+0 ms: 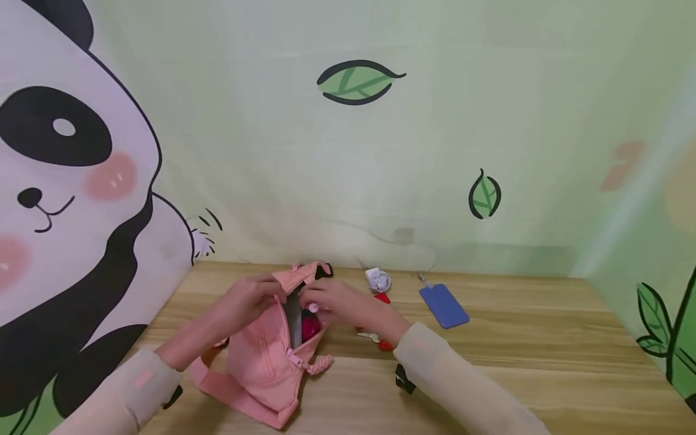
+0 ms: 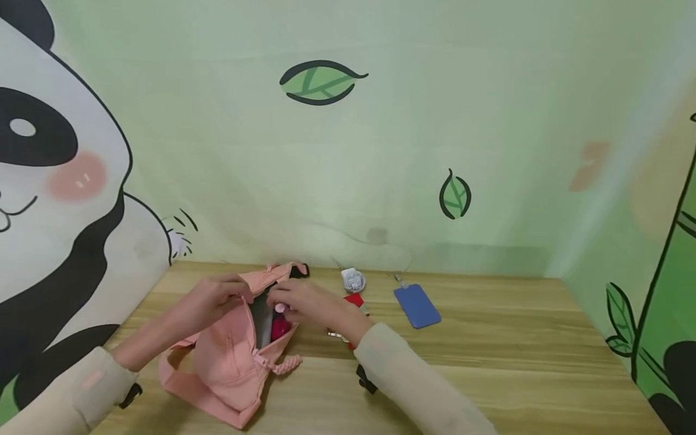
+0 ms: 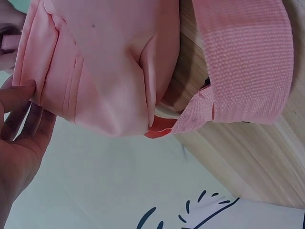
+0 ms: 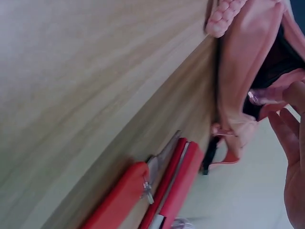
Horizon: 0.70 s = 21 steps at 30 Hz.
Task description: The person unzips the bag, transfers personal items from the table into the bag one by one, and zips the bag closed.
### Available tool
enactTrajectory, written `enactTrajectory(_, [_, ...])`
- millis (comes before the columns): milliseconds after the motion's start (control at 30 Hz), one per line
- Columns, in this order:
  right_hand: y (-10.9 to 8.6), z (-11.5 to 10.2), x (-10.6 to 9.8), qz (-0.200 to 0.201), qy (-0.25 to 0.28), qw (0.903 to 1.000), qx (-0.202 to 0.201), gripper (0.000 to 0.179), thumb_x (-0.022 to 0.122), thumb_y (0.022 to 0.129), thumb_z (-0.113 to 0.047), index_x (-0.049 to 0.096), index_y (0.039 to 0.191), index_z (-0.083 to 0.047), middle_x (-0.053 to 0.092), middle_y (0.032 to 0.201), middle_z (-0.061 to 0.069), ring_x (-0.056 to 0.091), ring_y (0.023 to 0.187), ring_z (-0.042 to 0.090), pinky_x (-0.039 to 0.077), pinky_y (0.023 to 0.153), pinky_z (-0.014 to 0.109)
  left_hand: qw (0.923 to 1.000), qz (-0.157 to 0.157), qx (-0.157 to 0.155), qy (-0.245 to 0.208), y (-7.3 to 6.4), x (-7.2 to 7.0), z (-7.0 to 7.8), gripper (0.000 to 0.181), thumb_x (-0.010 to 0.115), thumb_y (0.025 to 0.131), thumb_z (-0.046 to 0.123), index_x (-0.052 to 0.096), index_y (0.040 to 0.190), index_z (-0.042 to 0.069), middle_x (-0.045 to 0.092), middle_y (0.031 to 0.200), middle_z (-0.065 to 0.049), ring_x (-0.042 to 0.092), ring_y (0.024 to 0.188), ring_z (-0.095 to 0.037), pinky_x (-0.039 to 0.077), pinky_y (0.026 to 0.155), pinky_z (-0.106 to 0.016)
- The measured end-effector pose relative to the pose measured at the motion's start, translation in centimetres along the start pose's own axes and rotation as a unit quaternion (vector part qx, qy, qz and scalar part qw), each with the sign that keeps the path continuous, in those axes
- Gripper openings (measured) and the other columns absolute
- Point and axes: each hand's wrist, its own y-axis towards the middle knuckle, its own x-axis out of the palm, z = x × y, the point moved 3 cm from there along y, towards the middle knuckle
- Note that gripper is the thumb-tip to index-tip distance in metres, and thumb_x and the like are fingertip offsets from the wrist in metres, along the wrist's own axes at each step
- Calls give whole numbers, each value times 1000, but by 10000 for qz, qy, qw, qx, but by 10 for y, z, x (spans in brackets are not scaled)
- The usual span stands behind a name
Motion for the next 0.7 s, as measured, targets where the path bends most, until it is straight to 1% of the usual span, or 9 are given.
enactTrajectory(100, [5, 4, 7, -4, -342, 9992, 200, 23, 73, 92, -4, 71, 113, -14, 66, 115, 1, 60, 109, 17, 49, 97, 25, 10000, 9, -78, 50, -1, -1, -1, 23, 76, 82, -14, 76, 92, 7, 71, 94, -3, 67, 85, -17, 60, 75, -31])
enactTrajectory(167, [9, 4, 13, -101, -747, 9965, 370, 25, 70, 94, -6, 72, 116, -17, 65, 117, 1, 60, 110, 17, 49, 99, 26, 9999, 13, -98, 73, -2, -1, -1, 24, 76, 82, -14, 76, 92, 8, 71, 94, -3, 67, 85, -17, 60, 75, -31])
enactTrajectory(267, [10, 1, 20, -531, -1158, 9899, 626, 37, 69, 95, -7, 67, 130, -20, 62, 128, 1, 56, 119, 19, 45, 106, 28, 9999, 13, 0, 105, -3, -1, 0, 22, 76, 82, -14, 76, 92, 7, 71, 94, -3, 68, 85, -17, 60, 73, -30])
enactTrajectory(333, [9, -2, 19, -842, -1181, 9861, 809, 46, 68, 96, -6, 62, 138, -22, 60, 134, 0, 52, 126, 20, 41, 111, 30, 9999, 20, 60, 125, -4, -2, 1, 22, 75, 82, -14, 75, 92, 6, 71, 94, -4, 68, 84, -18, 60, 73, -31])
enactTrajectory(433, [0, -3, 10, -1013, -863, 9845, 1142, 52, 67, 97, -4, 57, 145, -21, 58, 139, -1, 48, 132, 20, 37, 114, 30, 9999, 6, 24, 116, -3, -3, 0, 22, 75, 83, -14, 75, 92, 6, 71, 94, -4, 68, 85, -18, 60, 74, -31])
enactTrajectory(500, [-11, 0, 0, -870, -621, 9853, 1336, 51, 64, 97, 0, 58, 143, -20, 59, 139, -1, 49, 132, 20, 39, 113, 32, 9999, -5, -28, 111, -3, -2, -1, 23, 75, 83, -14, 75, 92, 7, 71, 94, -3, 68, 86, -18, 60, 73, -30])
enactTrajectory(600, [-33, 9, -14, -476, -409, 9857, 1563, 46, 64, 94, 5, 63, 135, -14, 62, 134, 5, 54, 128, 24, 44, 109, 36, 9999, -30, -75, 103, -5, -1, -2, 23, 75, 83, -15, 75, 92, 7, 71, 95, -3, 68, 87, -18, 59, 73, -30])
enactTrajectory(667, [-51, 18, -23, -311, -324, 9817, 1850, 44, 66, 92, 7, 65, 131, -11, 63, 131, 8, 55, 124, 27, 48, 105, 39, 9999, -44, -105, 74, -5, -1, -1, 23, 75, 83, -15, 75, 92, 7, 71, 95, -3, 68, 87, -18, 60, 73, -30])
enactTrajectory(700, [-61, 24, -27, -291, -320, 9778, 2049, 42, 67, 92, 6, 65, 130, -11, 63, 130, 9, 56, 123, 28, 48, 104, 40, 9999, -56, -125, 65, -5, -1, -1, 23, 74, 83, -15, 75, 92, 6, 71, 96, -3, 68, 87, -18, 60, 74, -30])
